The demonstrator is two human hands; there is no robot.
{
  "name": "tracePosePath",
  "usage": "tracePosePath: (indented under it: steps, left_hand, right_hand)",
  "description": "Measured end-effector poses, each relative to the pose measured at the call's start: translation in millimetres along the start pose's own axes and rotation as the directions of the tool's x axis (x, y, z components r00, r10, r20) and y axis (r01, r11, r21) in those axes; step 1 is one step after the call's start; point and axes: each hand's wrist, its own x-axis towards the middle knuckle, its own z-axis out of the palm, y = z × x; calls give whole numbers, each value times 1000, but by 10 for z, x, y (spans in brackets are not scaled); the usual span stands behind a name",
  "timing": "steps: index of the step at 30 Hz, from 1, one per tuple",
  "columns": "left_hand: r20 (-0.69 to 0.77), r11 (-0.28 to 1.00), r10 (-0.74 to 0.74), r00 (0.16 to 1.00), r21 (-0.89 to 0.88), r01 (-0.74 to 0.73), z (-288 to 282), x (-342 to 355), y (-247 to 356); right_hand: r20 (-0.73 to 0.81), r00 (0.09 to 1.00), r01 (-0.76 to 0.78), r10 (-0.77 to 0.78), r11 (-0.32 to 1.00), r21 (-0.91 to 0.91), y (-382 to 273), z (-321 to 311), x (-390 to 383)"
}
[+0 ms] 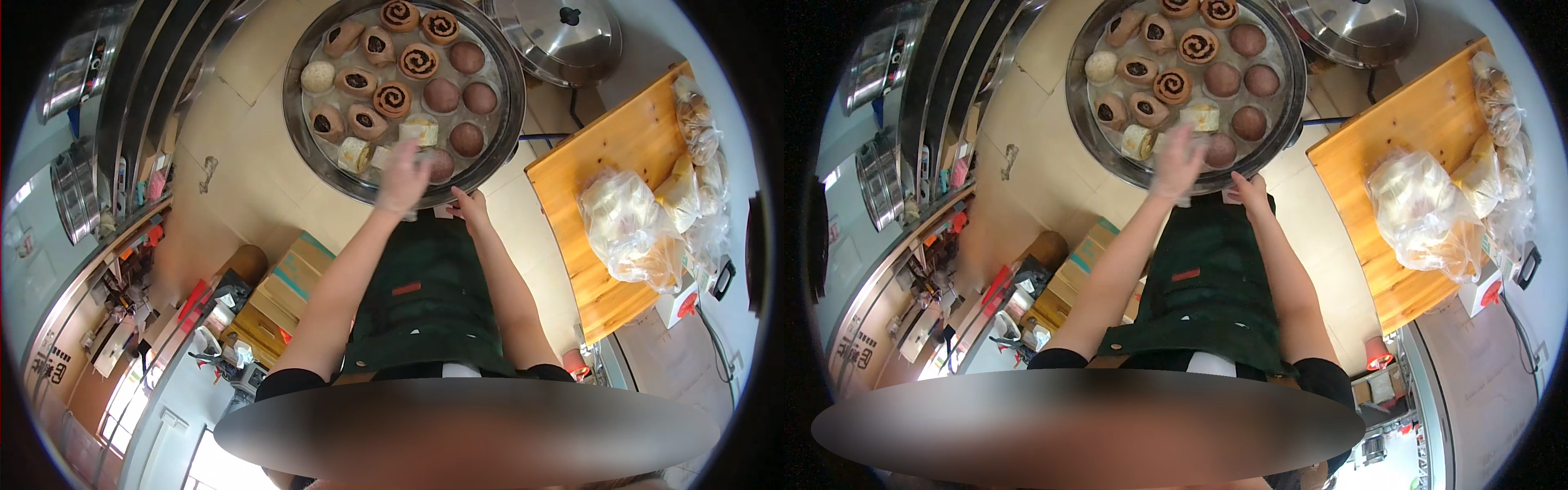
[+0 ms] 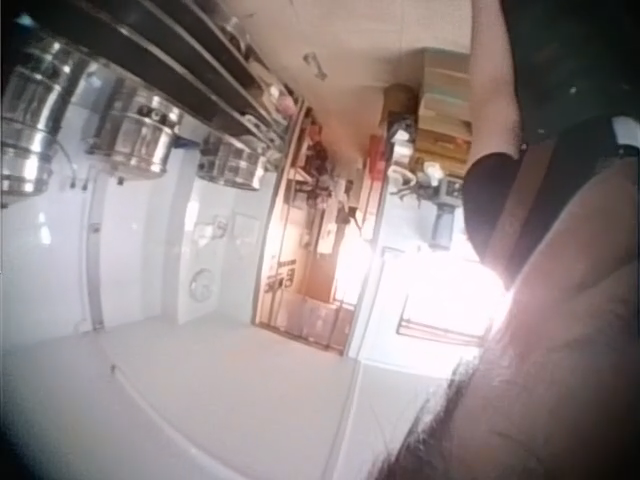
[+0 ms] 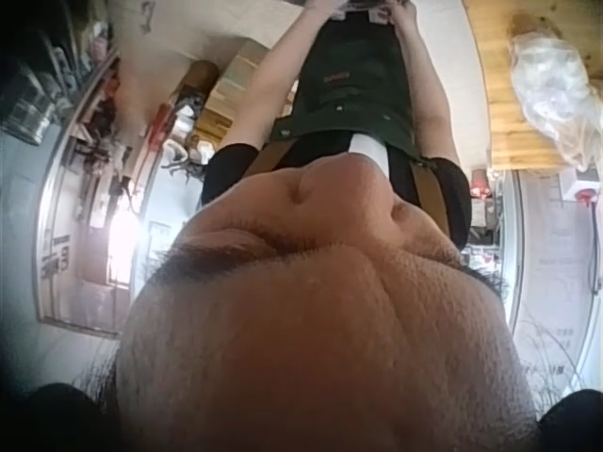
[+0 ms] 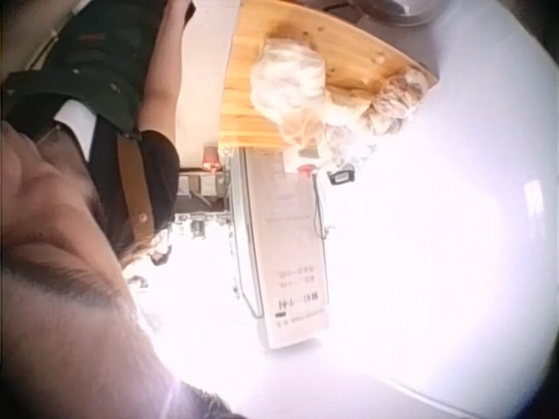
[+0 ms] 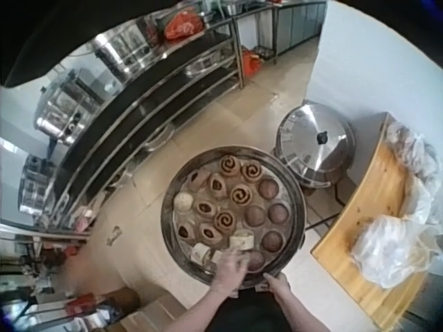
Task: Placing various types of filled and shaped steamed buns into a steamer tray.
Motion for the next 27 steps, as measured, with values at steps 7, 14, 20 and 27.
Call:
tracePosePath:
  steps: [7,14,20,27]
  left_hand:
    - [144,988,-111,983,-89,125,445,306,286]
    - [-746,736,-91,660,396,550,-629,-269,-711]
    - [185,262,-849,495,-666,699,-750,-307,-1262]
    - [134,279,-829,542,-742,609,-564,-455,-1411]
  right_hand:
    - [20,999,29,-27,994,-110,-24,56,-1]
    - [21,999,25,-26,998,49,-155,75,44]
    - [26,995,98,-98,995,13,-140,51,66]
    - [-51,975,215,-216,976,-23,-161,59,-26]
